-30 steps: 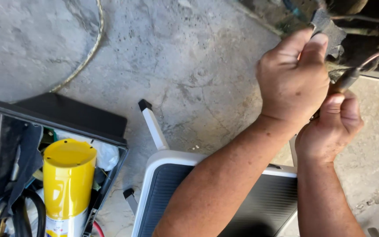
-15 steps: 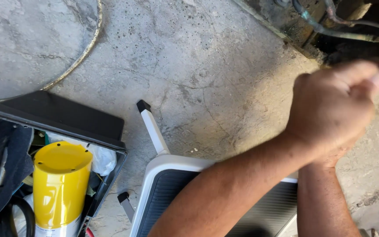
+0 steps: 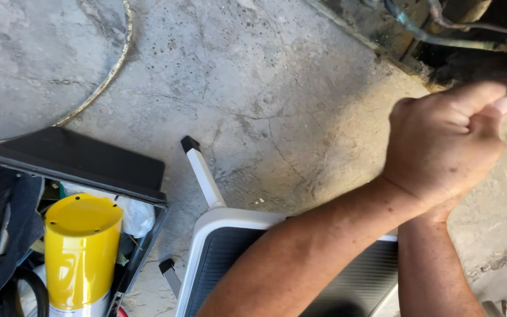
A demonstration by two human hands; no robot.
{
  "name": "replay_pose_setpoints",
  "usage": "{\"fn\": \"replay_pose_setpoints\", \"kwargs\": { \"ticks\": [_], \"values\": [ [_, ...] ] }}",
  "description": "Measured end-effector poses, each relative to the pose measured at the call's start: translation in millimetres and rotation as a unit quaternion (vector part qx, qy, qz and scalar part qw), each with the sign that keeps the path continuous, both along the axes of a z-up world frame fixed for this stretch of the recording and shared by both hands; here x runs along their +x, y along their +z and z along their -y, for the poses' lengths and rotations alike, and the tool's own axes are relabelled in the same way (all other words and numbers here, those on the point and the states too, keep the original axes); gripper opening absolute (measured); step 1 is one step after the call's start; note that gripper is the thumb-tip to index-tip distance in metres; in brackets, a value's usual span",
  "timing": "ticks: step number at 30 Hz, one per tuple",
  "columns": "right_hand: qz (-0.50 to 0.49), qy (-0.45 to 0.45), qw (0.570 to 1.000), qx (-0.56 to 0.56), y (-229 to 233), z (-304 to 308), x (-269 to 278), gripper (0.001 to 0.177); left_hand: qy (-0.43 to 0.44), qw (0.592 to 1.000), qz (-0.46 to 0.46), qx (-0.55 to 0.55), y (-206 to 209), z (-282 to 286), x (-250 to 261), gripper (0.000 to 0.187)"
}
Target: The person sits on a step stool and uses pliers to strip the insulation from a copper wire connected to an outdoor air conditioning unit. They then use a screwdriver to tighten a fitting on the copper pipe.
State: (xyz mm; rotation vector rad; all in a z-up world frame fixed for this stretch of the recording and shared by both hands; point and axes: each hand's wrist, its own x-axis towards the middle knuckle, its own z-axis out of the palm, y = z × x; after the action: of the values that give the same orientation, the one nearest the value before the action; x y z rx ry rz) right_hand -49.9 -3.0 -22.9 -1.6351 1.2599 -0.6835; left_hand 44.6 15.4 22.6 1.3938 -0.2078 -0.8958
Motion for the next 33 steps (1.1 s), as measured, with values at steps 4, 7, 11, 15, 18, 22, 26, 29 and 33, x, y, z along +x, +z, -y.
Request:
{"fn": "replay_pose_setpoints", "kwargs": {
  "ticks": [4,7,11,15,18,22,26,29,33],
  "values": [
    [-0.011,0.009,1.0,-0.011,3,0,5,0.003,0.106,0.994,0.009,0.013,7,-6,21,0.016],
    [-0.024,0.012,0.999,-0.022,4,1,2,0.004,0.168,0.985,0.048,0.013,-8,11,12,0.018],
    [-0.043,0.016,0.999,-0.027,2,-3,-4,0.006,0.201,0.974,0.098,-0.028,-10,16,7,0.024],
    [-0.056,0.018,0.997,-0.041,2,6,-8,0.007,0.24,0.968,0.07,-0.021,-9,6,20,0.025],
    [0.016,-0.007,1.0,0.001,-9,12,-7,0.025,0.211,0.976,0.06,-0.009,-9,9,14,0.026],
    [-0.01,-0.01,1.0,-0.018,-1,10,-9,0.018,0.046,0.997,-0.049,-0.046,-5,14,-4,0.024],
    [-0.033,-0.009,0.999,-0.03,0,-2,-6,0.016,0.104,0.986,-0.121,-0.042,16,-8,29,0.006],
    [-0.042,-0.011,0.997,-0.056,2,1,-2,0.021,0.241,0.971,0.003,-0.01,-6,8,26,0.016],
    [-0.024,-0.007,0.999,-0.042,2,8,-4,0.015,0.126,0.992,0.019,0.017,4,6,17,0.02]
  ]
}}
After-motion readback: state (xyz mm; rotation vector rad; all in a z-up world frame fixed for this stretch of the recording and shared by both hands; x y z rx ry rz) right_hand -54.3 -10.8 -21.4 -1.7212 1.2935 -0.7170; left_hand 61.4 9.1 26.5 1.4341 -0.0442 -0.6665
